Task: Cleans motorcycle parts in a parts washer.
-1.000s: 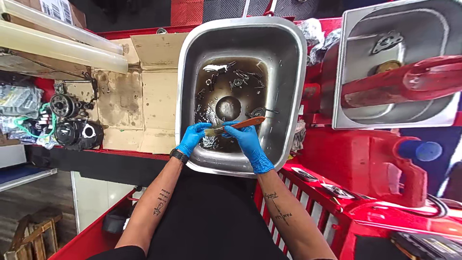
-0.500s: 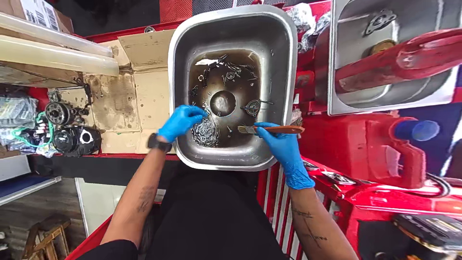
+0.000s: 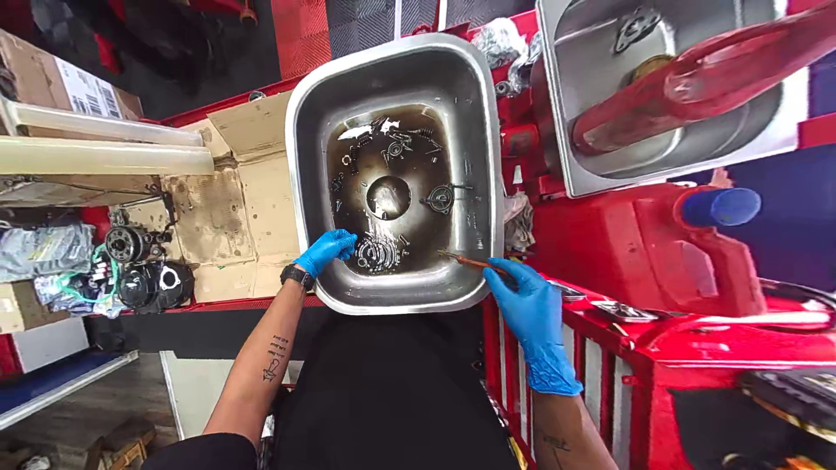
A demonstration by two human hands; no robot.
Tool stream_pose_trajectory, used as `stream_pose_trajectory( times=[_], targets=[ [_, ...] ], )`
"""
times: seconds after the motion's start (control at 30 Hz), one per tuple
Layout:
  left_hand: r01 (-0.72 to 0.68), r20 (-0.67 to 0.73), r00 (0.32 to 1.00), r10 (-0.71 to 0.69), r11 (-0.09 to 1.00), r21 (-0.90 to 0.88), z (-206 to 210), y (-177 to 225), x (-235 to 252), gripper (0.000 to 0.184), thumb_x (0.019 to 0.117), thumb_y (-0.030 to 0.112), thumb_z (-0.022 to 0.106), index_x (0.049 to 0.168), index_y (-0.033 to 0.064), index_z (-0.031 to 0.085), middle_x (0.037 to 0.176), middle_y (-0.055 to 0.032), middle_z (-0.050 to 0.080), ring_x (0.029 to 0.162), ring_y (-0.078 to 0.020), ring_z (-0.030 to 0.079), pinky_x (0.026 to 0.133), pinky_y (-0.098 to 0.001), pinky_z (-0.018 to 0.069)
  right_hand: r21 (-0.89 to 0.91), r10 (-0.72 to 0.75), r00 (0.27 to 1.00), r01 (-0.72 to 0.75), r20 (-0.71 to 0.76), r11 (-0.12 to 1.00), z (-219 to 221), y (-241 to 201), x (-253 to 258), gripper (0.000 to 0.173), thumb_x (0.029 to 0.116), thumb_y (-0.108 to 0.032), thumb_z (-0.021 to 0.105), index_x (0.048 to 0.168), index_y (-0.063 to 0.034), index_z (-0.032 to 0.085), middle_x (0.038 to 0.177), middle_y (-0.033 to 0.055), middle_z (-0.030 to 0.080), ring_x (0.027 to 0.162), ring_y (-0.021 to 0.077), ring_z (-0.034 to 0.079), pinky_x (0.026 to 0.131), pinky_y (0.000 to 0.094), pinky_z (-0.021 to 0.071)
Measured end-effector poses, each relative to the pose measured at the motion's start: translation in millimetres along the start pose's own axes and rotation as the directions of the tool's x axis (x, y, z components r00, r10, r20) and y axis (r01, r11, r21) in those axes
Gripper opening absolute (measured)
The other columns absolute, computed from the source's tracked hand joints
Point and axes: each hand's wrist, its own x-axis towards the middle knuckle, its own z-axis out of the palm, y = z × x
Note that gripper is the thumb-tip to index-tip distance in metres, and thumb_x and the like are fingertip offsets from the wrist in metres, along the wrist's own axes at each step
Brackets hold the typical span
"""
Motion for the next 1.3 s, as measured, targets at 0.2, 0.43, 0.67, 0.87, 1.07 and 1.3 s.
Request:
stream_pose_trajectory(
  times=[0.2, 0.43, 0.67, 0.87, 1.07, 1.3],
  targets=[
    [0.164, -0.152, 0.986, -0.07, 0.571, 0.804, 37.3, -5.1, 10.2, 0.043, 0.0951, 0.03, 0.068, 0.125, -0.0008, 0.065, 0.126, -0.0228, 0.067, 0.123, -0.0403, 0.062, 0.105, -0.0616, 0.0465, -0.258, -0.165, 0.986, 0.16, 0.0, 0.953, -11.9, -28.8, 7.3, 0.035, 0.1015, -0.03, 0.058, 0.123, -0.0072, 0.072, 0.126, 0.0159, 0.071, 0.121, 0.036, 0.065, 0.102, 0.0545, 0.0501],
    [0.229, -0.215, 0.973, -0.085, 0.464, 0.856, 63.5, -8.1, 16.8, 0.03, 0.0999, 0.011, 0.054, 0.123, -0.0038, 0.066, 0.128, -0.0235, 0.066, 0.123, -0.0412, 0.062, 0.103, -0.0597, 0.0484, -0.373, -0.033, 0.975, 0.115, 0.221, 0.921, -12.5, -30.9, 21.9, 0.028, 0.0988, -0.01, 0.06, 0.124, -0.0042, 0.071, 0.129, 0.0199, 0.068, 0.12, 0.0414, 0.063, 0.1, 0.0591, 0.0492],
    [0.217, -0.211, 0.974, -0.082, 0.597, 0.772, 41.8, -7.8, 16.0, 0.035, 0.1029, 0.023, 0.054, 0.126, -0.0002, 0.066, 0.128, -0.0222, 0.067, 0.125, -0.0401, 0.061, 0.106, -0.0608, 0.0461, -0.362, -0.053, 0.974, 0.132, 0.221, 0.923, -20.8, -15.2, 21.2, 0.033, 0.0994, -0.02, 0.061, 0.129, -0.0071, 0.069, 0.134, 0.018, 0.066, 0.125, 0.0405, 0.061, 0.102, 0.0608, 0.0472],
    [0.068, -0.176, 0.984, 0.012, 0.893, 0.444, 4.8, 8.8, 6.5, 0.033, 0.1072, 0.024, 0.047, 0.121, 0.0045, 0.07, 0.11, -0.0158, 0.071, 0.103, -0.027, 0.067, 0.097, -0.0497, 0.0508, -0.323, -0.079, 0.988, 0.119, 0.133, 0.939, -18.4, -14.1, 26.8, 0.026, 0.1012, -0.011, 0.053, 0.112, -0.0035, 0.076, 0.112, 0.0217, 0.073, 0.105, 0.0404, 0.07, 0.089, 0.06, 0.0537],
    [0.044, -0.162, 0.986, 0.036, 0.885, 0.463, -5.2, 13.2, 2.2, 0.031, 0.0992, 0.027, 0.063, 0.121, 0.0052, 0.069, 0.113, -0.0161, 0.071, 0.109, -0.0292, 0.066, 0.1, -0.0533, 0.0494, -0.358, -0.111, 0.986, 0.148, 0.122, 0.922, -24.8, -28.2, 25.4, 0.025, 0.0997, -0.018, 0.059, 0.114, -0.004, 0.074, 0.122, 0.0207, 0.07, 0.115, 0.0415, 0.065, 0.095, 0.0614, 0.0504],
    [-0.129, -0.226, 0.963, 0.148, 0.987, 0.098, -15.3, 28.9, -5.8, 0.027, 0.1055, 0.024, 0.057, 0.112, 0.0013, 0.07, 0.087, -0.0053, 0.066, 0.071, -0.0095, 0.058, 0.07, -0.0279, 0.0509, -0.037, -0.299, 0.74, 0.4, 0.603, 0.916, 116.2, -95.6, 72.6, 0.029, 0.0943, -0.016, 0.065, 0.121, -0.0082, 0.073, 0.122, 0.017, 0.07, 0.118, 0.0349, 0.065, 0.102, 0.0548, 0.0506]
  ],
)
